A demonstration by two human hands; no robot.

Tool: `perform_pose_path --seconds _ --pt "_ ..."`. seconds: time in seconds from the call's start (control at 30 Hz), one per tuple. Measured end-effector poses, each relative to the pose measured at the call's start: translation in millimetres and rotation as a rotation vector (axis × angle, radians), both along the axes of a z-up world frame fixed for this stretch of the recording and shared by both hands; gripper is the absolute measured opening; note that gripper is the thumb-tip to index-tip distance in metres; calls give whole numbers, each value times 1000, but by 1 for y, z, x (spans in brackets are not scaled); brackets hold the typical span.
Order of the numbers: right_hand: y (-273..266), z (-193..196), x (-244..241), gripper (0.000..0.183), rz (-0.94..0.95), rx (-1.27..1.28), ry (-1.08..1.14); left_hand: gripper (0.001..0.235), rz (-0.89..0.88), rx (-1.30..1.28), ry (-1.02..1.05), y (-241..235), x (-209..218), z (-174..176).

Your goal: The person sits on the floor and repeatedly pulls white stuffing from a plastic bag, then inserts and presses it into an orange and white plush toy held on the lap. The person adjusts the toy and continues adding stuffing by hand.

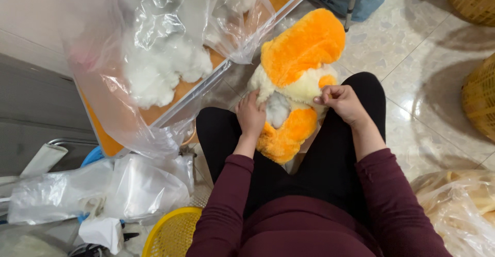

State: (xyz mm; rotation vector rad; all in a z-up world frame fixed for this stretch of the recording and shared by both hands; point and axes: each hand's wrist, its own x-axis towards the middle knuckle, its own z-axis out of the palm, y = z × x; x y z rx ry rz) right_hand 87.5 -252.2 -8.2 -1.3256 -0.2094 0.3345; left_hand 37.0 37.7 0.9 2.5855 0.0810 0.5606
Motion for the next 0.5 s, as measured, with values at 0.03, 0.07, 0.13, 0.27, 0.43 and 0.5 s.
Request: perform_pose_path --seconds 0.03,0.07,0.13,0.27,0.43,0.5 --pt "4 0 1 28 -25 17 16 34 -3 29 -19 3 4 -1" --pt "8 0 1 27 -48 35 34 32 -5 59 -37 6 6 -2" --pt "15 1 2 22 -84 66 60 31 40 12 -32 8 0 -6" --pt "23 14 -3 5 -110 -53 -30 23 70 -39 -95 2 -25 -12" --pt "44 33 -27 91 -313 -764 -616 17 23 14 -164 -10 -41 -3" --pt "54 33 -28 123 -332 -878 -929 16 -9 17 -227 -15 -36 5"
